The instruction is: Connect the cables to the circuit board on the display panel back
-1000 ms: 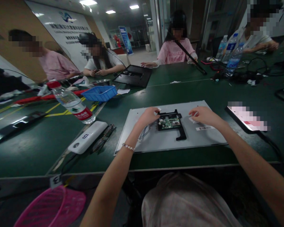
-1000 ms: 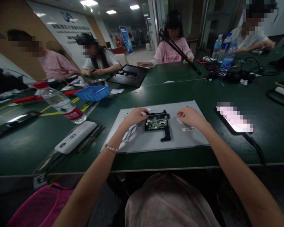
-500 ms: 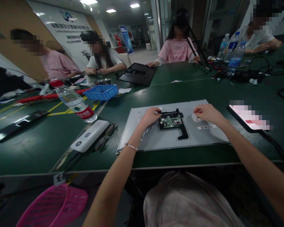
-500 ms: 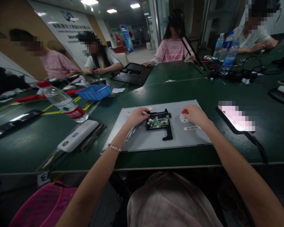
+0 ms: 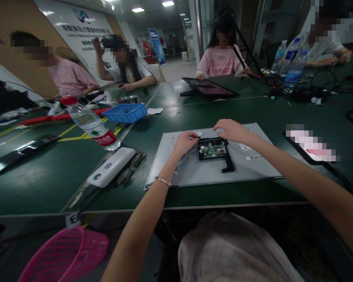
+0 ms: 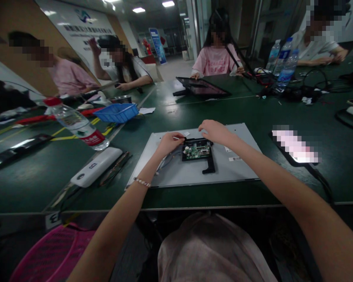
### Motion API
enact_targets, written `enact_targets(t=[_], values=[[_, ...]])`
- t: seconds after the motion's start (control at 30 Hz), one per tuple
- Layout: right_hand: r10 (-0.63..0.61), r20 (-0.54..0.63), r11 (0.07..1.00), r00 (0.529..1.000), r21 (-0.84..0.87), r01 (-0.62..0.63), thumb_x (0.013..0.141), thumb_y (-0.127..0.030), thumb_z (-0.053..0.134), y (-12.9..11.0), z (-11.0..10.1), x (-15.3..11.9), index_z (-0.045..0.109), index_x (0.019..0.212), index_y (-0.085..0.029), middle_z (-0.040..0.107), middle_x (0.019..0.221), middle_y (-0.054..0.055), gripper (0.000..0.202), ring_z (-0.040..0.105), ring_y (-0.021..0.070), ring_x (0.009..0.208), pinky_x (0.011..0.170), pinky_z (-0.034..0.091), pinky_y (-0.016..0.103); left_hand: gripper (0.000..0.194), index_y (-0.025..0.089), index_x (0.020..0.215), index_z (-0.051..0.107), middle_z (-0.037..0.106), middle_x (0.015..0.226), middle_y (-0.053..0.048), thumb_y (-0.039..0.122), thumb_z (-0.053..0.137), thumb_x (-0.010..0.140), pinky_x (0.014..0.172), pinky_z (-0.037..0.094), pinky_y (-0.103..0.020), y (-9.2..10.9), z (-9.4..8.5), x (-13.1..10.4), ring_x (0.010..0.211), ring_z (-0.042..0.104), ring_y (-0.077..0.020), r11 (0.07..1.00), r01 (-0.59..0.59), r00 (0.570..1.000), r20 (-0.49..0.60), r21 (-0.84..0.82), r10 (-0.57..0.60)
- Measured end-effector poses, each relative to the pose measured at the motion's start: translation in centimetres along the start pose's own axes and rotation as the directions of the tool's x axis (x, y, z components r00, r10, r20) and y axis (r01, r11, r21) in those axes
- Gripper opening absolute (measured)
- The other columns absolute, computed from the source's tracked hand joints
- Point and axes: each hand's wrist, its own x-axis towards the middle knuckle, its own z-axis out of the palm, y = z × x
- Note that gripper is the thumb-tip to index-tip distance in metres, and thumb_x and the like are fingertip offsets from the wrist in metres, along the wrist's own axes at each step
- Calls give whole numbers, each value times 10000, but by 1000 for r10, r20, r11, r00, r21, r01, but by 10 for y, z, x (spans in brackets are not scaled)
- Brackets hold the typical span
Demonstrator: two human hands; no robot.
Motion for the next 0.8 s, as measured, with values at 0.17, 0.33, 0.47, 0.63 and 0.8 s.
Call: enact_targets(t=[0.17,0.33,0.47,0.63,0.8], values=[[-46,58,995,997,-87,51,859,-293,571,-11,20,51,690,1058,-153,662,1088,119,271,589,248,1006,835,430,307,182,156,888,714,730,838,-34,215,572,791,785,499,-259,-3,2,0,791,672,-171,999,-35,999,-19,12,35],[-151,148,981,977,-97,166,828,-270,608,-15,37,78,708,1042,-189,690,1064,86,250,605,223,967,771,419,269,191,157,892,721,730,824,-29,201,569,785,767,497,-262,-4,3,-1,785,670,-178,998,-49,999,-21,36,50],[-165,175,973,971,-133,189,831,-215,574,-14,39,85,732,1008,-199,717,996,77,238,623,218,911,726,411,270,198,156,899,723,731,860,-34,198,569,782,777,494,-259,-6,5,-1,767,667,-169,997,-70,997,-32,43,72],[-148,136,975,980,-144,168,863,-207,514,-11,40,84,740,1005,-196,720,1020,79,267,623,214,930,753,413,271,206,149,907,722,730,864,-45,214,569,786,766,495,-267,-8,6,0,764,663,-178,996,-77,996,-37,54,79],[-136,110,984,985,-103,147,847,-228,536,-11,41,77,737,989,-182,723,1006,80,250,635,223,932,755,433,271,196,154,889,723,727,857,-32,203,561,790,757,491,-252,-9,7,0,751,654,-162,995,-84,996,-36,47,86]])
